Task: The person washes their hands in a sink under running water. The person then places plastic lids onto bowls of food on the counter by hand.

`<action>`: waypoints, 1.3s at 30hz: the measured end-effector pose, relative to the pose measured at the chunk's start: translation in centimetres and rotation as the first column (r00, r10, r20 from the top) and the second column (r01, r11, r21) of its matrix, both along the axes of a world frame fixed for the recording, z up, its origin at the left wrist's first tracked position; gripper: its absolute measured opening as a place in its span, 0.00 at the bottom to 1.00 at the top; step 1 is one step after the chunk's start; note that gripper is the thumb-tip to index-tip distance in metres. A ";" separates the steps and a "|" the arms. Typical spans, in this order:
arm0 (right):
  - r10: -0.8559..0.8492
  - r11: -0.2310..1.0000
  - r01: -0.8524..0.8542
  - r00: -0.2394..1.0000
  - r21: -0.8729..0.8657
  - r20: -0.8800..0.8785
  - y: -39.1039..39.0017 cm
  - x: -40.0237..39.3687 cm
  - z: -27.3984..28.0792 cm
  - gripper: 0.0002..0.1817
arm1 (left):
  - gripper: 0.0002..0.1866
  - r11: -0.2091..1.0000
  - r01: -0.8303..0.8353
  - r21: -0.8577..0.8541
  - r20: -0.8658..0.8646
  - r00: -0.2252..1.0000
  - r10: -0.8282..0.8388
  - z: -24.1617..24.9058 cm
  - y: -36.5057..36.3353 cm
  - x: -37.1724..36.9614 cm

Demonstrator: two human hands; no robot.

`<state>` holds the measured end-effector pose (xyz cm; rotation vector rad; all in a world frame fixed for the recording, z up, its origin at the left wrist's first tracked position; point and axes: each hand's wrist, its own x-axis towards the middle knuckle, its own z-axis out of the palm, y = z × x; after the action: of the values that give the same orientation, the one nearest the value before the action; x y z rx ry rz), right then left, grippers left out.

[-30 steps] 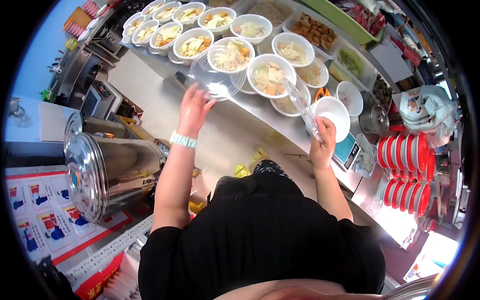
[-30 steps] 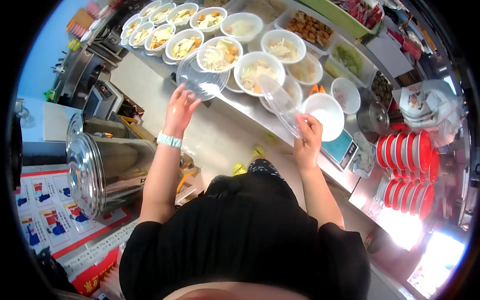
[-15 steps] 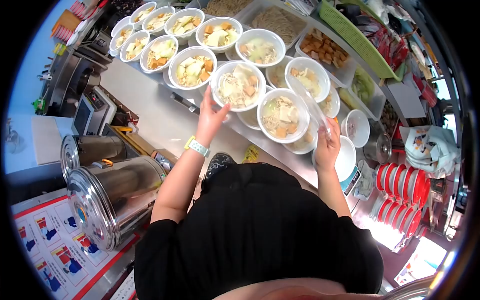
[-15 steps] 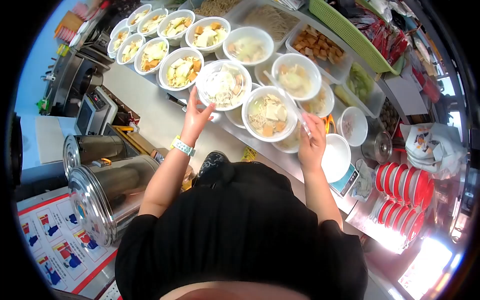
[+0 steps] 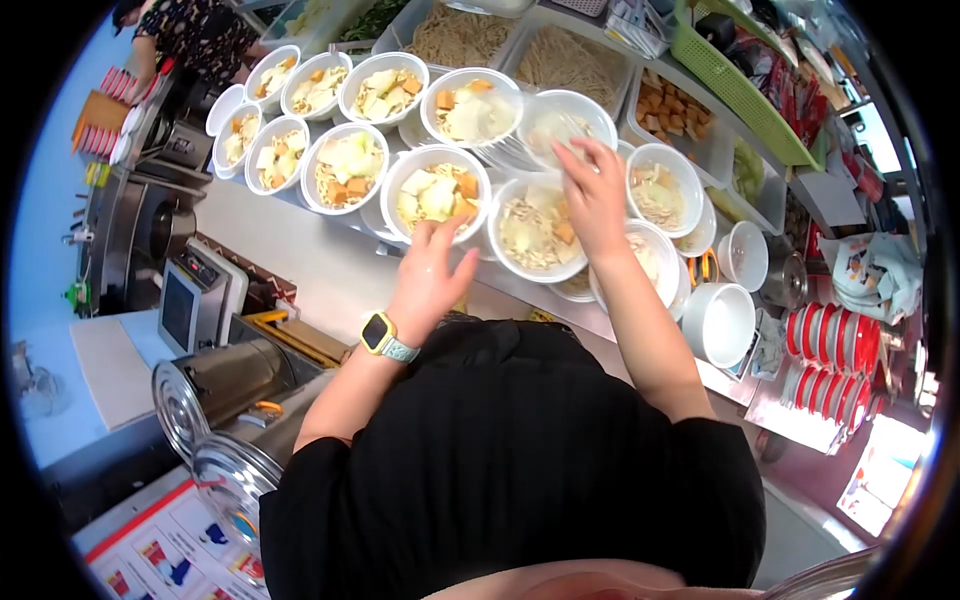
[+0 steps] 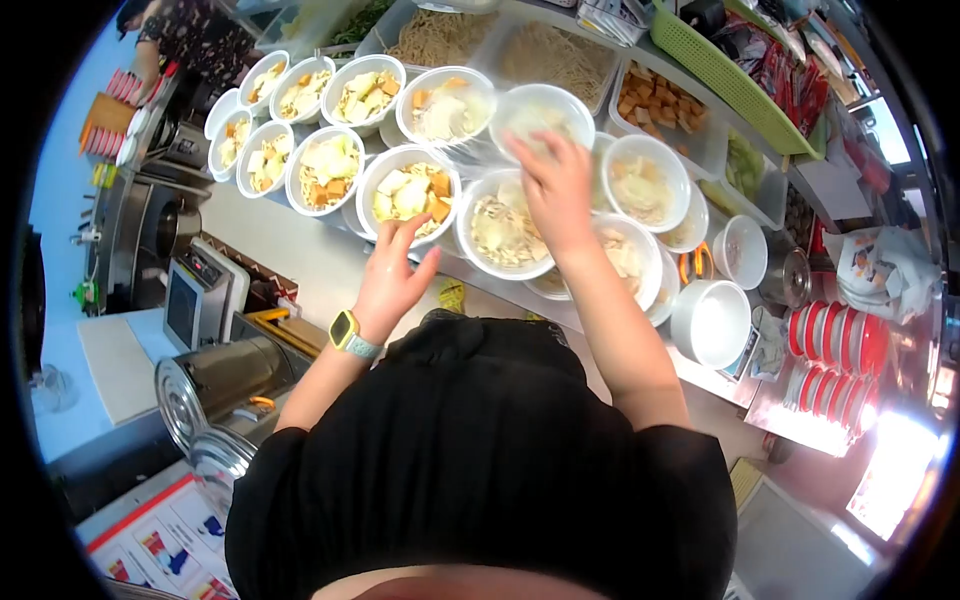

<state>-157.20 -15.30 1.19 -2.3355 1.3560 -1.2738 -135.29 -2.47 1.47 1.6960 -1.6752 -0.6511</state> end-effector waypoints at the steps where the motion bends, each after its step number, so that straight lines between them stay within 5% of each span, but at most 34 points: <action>1: -0.014 1.000 0.014 0.999 -0.001 -0.035 -1.7 2.4 -0.7 0.26 | 0.21 0.999 0.012 -0.037 0.017 1.000 -0.012 0.0 -0.3 1.8; 3: -0.037 0.999 0.036 0.997 -0.015 -0.070 -5.3 6.2 -2.4 0.27 | 0.14 0.983 0.025 -0.183 0.088 0.996 -0.009 -0.3 -1.5 5.2; 13: 0.061 0.986 0.002 0.923 0.165 -0.380 -7.9 9.2 -5.4 0.35 | 0.09 0.983 0.128 -0.128 0.075 0.990 -0.119 -1.3 -2.8 14.2; 15: 0.093 0.965 0.076 0.798 0.252 -0.595 -7.3 9.2 -5.0 0.33 | 0.09 0.981 0.145 -0.126 0.054 0.989 -0.139 -1.6 -3.1 15.0; 25: 0.041 0.938 0.193 0.763 0.287 -0.645 -7.1 10.5 -2.4 0.25 | 0.09 0.959 0.217 -0.180 0.015 0.976 -0.218 -1.2 -5.4 15.3; 30: -0.020 0.957 0.076 0.980 0.278 -0.199 -2.4 7.7 0.2 0.21 | 0.09 0.925 0.294 -0.240 0.029 0.955 -0.296 -0.5 -6.3 14.1; 39: -0.288 0.908 0.233 0.951 0.349 0.115 12.2 -2.3 0.2 0.13 | 0.16 0.957 0.186 -0.224 0.241 0.962 -0.130 -0.3 -2.6 11.6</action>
<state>-159.49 -3.09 1.44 -1.8307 1.7176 -1.1601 -123.70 -5.02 1.16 1.5123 -1.9769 -0.3141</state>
